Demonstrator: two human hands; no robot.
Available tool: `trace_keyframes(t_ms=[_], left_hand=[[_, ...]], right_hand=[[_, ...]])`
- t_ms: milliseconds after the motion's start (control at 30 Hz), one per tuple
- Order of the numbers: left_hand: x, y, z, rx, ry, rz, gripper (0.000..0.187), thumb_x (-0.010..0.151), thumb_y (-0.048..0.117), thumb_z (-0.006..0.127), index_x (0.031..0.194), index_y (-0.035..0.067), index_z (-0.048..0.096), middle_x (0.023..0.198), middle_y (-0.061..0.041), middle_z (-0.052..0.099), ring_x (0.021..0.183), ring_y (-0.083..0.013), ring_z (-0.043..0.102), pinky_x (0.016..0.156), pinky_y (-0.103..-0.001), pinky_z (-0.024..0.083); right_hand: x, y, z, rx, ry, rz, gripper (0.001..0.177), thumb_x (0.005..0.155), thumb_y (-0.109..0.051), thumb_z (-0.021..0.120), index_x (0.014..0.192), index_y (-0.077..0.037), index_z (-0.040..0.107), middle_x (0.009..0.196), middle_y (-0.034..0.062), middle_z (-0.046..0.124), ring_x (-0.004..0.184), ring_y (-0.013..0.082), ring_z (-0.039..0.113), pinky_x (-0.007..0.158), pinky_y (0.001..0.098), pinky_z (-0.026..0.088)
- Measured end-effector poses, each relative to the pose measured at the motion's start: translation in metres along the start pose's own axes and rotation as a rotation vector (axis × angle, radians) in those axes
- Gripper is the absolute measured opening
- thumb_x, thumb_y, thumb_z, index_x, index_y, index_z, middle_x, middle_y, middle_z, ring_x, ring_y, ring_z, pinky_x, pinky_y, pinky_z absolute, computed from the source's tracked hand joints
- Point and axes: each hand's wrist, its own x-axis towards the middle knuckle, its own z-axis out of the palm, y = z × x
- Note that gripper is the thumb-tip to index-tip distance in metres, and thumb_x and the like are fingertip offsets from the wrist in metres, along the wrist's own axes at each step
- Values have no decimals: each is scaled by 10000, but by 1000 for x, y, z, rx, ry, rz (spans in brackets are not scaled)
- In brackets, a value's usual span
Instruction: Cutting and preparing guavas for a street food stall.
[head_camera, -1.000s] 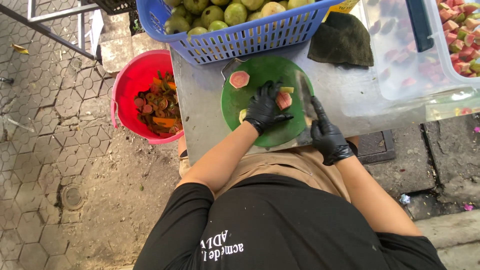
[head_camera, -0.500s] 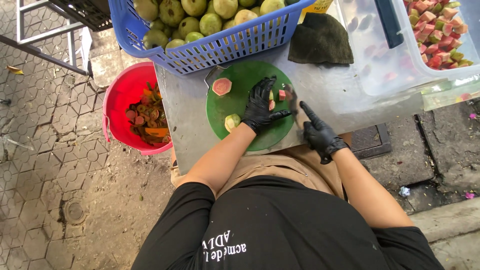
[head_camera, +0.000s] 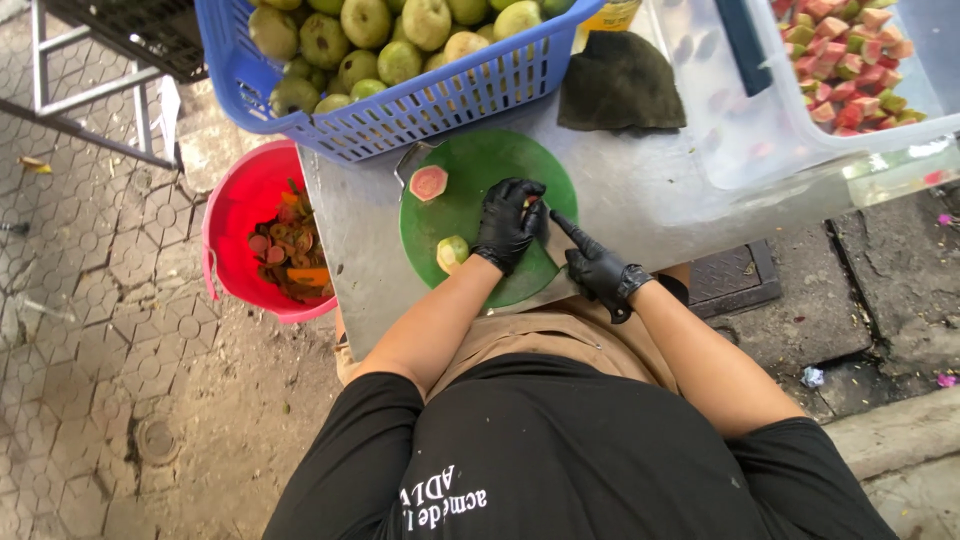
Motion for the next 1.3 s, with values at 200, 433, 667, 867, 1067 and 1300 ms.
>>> trace_keyframes(t_ms=[200,433,667,867,1067,1300], left_hand=[[0,1,3,-21,49,29,221,883,65,685,1099,108,670,1102,-118,672,1057,-343,636,954,-452,498],[39,39,6,-141,85,67,244,895,18,676,1128,84,648,1113,-134,656,1051,-330,636,956,-424,514],[231,191,33,-335,111,510,211,933,66,712,1131,111,658,1093,-117,674,1090,-339,636,970,-423,514],[317,181,147,-149,-99,343,344,898,358,745,1161,140,703,1118,-112,726,1104,-333,653,962,-433,488],[235,150,8,-137,-281,309,353,1006,342,686,1260,97,674,1239,-153,697,1207,-340,650,1045,-429,517],[8,0,-147,314,-827,-147,696,801,379,799,1404,120,567,1323,-196,626,1245,-385,577,1067,-442,461]], right_hand=[[1,29,17,52,-75,-6,735,1023,-102,477,1649,-390,221,648,-79,455,544,56,410,483,241,397],[-23,-15,13,155,-31,-42,666,1044,-153,487,1636,-365,266,601,-66,413,522,67,381,468,245,365],[-133,-140,-42,308,389,-479,660,1071,-107,451,1663,-328,257,619,-51,446,492,75,413,444,253,406],[-176,-106,-77,521,630,-669,691,1100,-49,373,1695,-367,224,742,-28,505,569,70,470,492,248,450],[-207,-60,-93,584,776,-729,747,1108,21,368,1741,-356,242,794,2,517,624,79,492,517,262,462],[-197,-69,-81,445,785,-755,722,1162,35,353,1749,-331,147,870,-3,540,665,81,498,548,263,467]])
